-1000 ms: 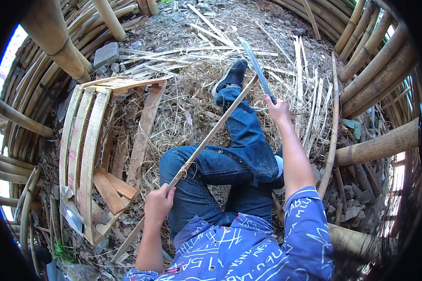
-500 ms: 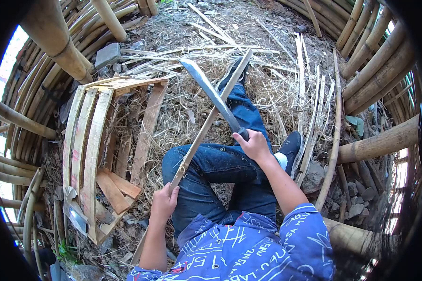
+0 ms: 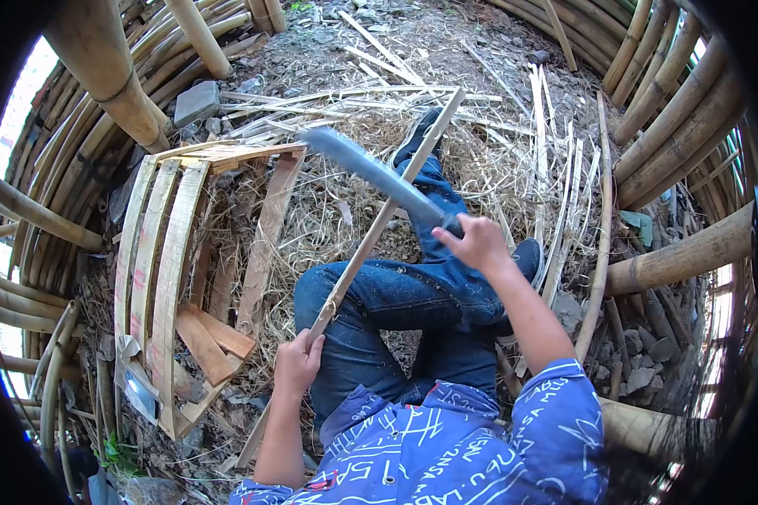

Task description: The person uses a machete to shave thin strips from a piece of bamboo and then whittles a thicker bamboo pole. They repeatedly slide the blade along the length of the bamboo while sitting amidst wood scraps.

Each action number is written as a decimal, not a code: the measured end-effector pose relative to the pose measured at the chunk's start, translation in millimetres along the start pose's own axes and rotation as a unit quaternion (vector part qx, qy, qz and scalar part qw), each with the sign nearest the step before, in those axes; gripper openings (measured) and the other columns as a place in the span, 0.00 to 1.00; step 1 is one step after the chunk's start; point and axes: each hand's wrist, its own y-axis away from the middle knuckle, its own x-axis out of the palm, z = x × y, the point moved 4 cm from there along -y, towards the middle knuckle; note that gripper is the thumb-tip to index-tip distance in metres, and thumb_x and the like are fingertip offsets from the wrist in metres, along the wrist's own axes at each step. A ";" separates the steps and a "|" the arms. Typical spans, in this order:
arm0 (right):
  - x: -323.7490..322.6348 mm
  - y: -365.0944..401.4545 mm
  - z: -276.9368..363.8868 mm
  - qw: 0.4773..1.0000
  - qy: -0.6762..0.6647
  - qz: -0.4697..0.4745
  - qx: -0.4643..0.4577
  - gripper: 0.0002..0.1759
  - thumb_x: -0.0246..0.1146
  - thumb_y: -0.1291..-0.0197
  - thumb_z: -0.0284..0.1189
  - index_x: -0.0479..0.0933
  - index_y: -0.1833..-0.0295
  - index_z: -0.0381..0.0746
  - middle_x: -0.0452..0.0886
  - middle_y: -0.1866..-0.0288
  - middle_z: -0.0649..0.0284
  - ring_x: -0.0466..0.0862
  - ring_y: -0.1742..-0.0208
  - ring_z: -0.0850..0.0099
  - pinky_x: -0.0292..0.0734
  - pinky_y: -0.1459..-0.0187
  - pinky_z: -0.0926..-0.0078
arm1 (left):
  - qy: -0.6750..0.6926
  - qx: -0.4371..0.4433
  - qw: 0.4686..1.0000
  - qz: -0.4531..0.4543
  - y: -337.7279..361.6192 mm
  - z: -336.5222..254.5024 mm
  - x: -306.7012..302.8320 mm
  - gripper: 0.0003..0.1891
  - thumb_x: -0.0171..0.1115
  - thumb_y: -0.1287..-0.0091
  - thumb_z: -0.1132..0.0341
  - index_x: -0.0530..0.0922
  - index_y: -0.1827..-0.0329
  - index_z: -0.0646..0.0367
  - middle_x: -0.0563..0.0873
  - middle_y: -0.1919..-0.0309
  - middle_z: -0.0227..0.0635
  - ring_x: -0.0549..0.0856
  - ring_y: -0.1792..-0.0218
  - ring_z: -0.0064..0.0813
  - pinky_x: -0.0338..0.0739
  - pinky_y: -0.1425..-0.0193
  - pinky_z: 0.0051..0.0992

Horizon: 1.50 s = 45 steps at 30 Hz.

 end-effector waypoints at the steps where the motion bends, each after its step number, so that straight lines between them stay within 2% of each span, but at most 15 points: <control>1: -6.2 -9.3 -11.3 1.000 -0.013 -0.012 0.014 0.37 0.58 0.41 0.67 0.81 0.68 0.39 0.85 0.73 0.48 0.88 0.67 0.51 0.82 0.63 0.53 | 0.003 0.012 1.000 -0.009 0.2 0.2 0.2 0.13 0.63 0.30 0.62 0.77 0.67 0.64 0.80 0.80 0.54 0.83 0.74 0.58 0.73 0.72 0.46; 7: -58.7 -53.6 -70.9 0.985 -0.024 -0.015 0.170 0.39 0.56 0.38 0.66 0.83 0.68 0.37 0.86 0.71 0.50 0.89 0.65 0.53 0.82 0.60 0.57 | -0.031 0.024 0.999 -0.006 -1.1 1.8 -1.1 0.12 0.64 0.31 0.61 0.78 0.67 0.62 0.81 0.79 0.53 0.83 0.74 0.56 0.74 0.72 0.46; 16: -46.8 -62.4 -82.6 0.974 -0.023 -0.033 0.224 0.40 0.53 0.38 0.68 0.84 0.68 0.39 0.87 0.69 0.51 0.89 0.61 0.55 0.82 0.58 0.57 | -0.024 0.000 0.999 0.021 -2.8 -2.2 -5.8 0.12 0.64 0.31 0.61 0.78 0.66 0.62 0.81 0.79 0.52 0.83 0.74 0.55 0.74 0.72 0.45; 19: -43.7 -72.8 -93.5 0.969 -0.067 -0.061 0.229 0.40 0.51 0.37 0.69 0.79 0.75 0.42 0.82 0.78 0.60 0.83 0.74 0.64 0.73 0.71 0.64 | -0.032 0.005 0.999 0.025 -2.4 -1.9 -8.1 0.12 0.64 0.31 0.61 0.78 0.65 0.62 0.81 0.79 0.53 0.83 0.73 0.55 0.74 0.71 0.45; 22: -49.2 -77.0 -96.9 0.962 -0.064 -0.042 0.263 0.41 0.51 0.38 0.69 0.84 0.71 0.39 0.86 0.71 0.54 0.88 0.64 0.57 0.81 0.62 0.59 | -0.037 0.007 0.999 0.032 -4.4 -1.9 -7.5 0.12 0.64 0.31 0.62 0.78 0.65 0.63 0.81 0.78 0.54 0.83 0.73 0.56 0.74 0.71 0.45; 28: -56.7 -79.4 -95.4 0.956 -0.076 -0.046 0.281 0.42 0.51 0.38 0.69 0.84 0.72 0.38 0.85 0.74 0.55 0.87 0.67 0.59 0.80 0.64 0.61 | 0.006 -0.034 0.997 0.064 -6.4 -4.7 -8.1 0.12 0.63 0.30 0.63 0.78 0.64 0.65 0.81 0.78 0.55 0.83 0.73 0.57 0.74 0.71 0.43; 30: -51.4 -84.4 -101.7 0.949 -0.135 -0.102 0.264 0.37 0.54 0.35 0.66 0.75 0.80 0.44 0.77 0.83 0.65 0.77 0.83 0.73 0.68 0.78 0.72 | 0.012 -0.037 0.997 0.069 -6.4 -4.9 -7.0 0.12 0.63 0.30 0.63 0.78 0.63 0.66 0.81 0.78 0.56 0.83 0.73 0.57 0.74 0.71 0.43; 31: -43.0 -88.3 -103.9 0.928 -0.225 -0.129 0.266 0.37 0.58 0.37 0.65 0.73 0.80 0.41 0.75 0.83 0.65 0.74 0.86 0.75 0.69 0.83 0.75 | 0.016 -0.039 0.996 0.072 -6.4 -4.6 -7.1 0.12 0.62 0.30 0.64 0.78 0.63 0.66 0.81 0.78 0.56 0.83 0.73 0.57 0.74 0.71 0.42; 32: -37.8 -87.4 -108.1 0.928 -0.226 -0.129 0.268 0.37 0.58 0.37 0.65 0.73 0.80 0.41 0.75 0.83 0.65 0.74 0.86 0.75 0.69 0.83 0.75 | 0.015 -0.039 0.996 0.074 -6.3 -2.7 -6.0 0.12 0.62 0.30 0.64 0.78 0.63 0.66 0.81 0.78 0.56 0.83 0.73 0.57 0.74 0.71 0.42; 35: -36.7 -70.2 -74.0 0.848 -0.438 -0.138 0.267 0.36 0.58 0.36 0.64 0.70 0.73 0.39 0.73 0.83 0.65 0.73 0.87 0.76 0.69 0.84 0.78 | 0.060 -0.024 0.996 0.060 -7.7 6.5 -1.5 0.11 0.62 0.29 0.64 0.79 0.61 0.67 0.79 0.81 0.51 0.82 0.79 0.46 0.73 0.71 0.37; 37: -31.7 -49.9 -53.1 0.822 -0.487 -0.138 0.259 0.35 0.57 0.34 0.62 0.70 0.74 0.39 0.73 0.83 0.65 0.74 0.87 0.76 0.69 0.84 0.78 | 0.094 -0.050 0.991 0.086 -10.7 13.2 -0.6 0.13 0.61 0.28 0.63 0.81 0.60 0.67 0.78 0.82 0.42 0.77 0.80 0.29 0.72 0.71 0.32; 40: -17.9 -13.1 -25.1 0.760 -0.593 -0.140 0.227 0.33 0.56 0.31 0.59 0.70 0.74 0.40 0.72 0.84 0.64 0.72 0.87 0.76 0.67 0.85 0.77 | 0.139 -0.079 0.982 0.099 -13.9 9.8 -2.6 0.15 0.62 0.28 0.61 0.81 0.61 0.67 0.76 0.82 0.36 0.72 0.77 0.21 0.71 0.71 0.30; 41: -12.3 -0.5 -18.6 0.751 -0.606 -0.138 0.222 0.33 0.55 0.30 0.59 0.70 0.74 0.40 0.72 0.84 0.65 0.72 0.87 0.76 0.67 0.85 0.77 | 0.114 -0.128 0.976 0.137 -15.4 7.6 -7.9 0.18 0.65 0.30 0.57 0.81 0.62 0.67 0.79 0.82 0.38 0.75 0.78 0.23 0.73 0.69 0.30; 44: 3.4 38.2 -1.9 0.742 -0.621 -0.130 0.216 0.32 0.55 0.29 0.57 0.70 0.73 0.39 0.72 0.84 0.65 0.72 0.87 0.76 0.67 0.85 0.77 | 0.032 -0.129 0.975 0.179 -19.1 -14.7 -19.5 0.20 0.68 0.33 0.53 0.82 0.64 0.67 0.81 0.81 0.41 0.80 0.77 0.27 0.75 0.67 0.31; 45: 7.5 50.0 1.7 0.746 -0.616 -0.130 0.218 0.31 0.55 0.28 0.56 0.71 0.73 0.39 0.72 0.84 0.65 0.72 0.87 0.76 0.67 0.84 0.78 | -0.004 -0.132 0.977 0.170 -20.8 -20.0 -21.3 0.22 0.70 0.37 0.52 0.80 0.66 0.67 0.84 0.78 0.47 0.85 0.75 0.39 0.77 0.65 0.36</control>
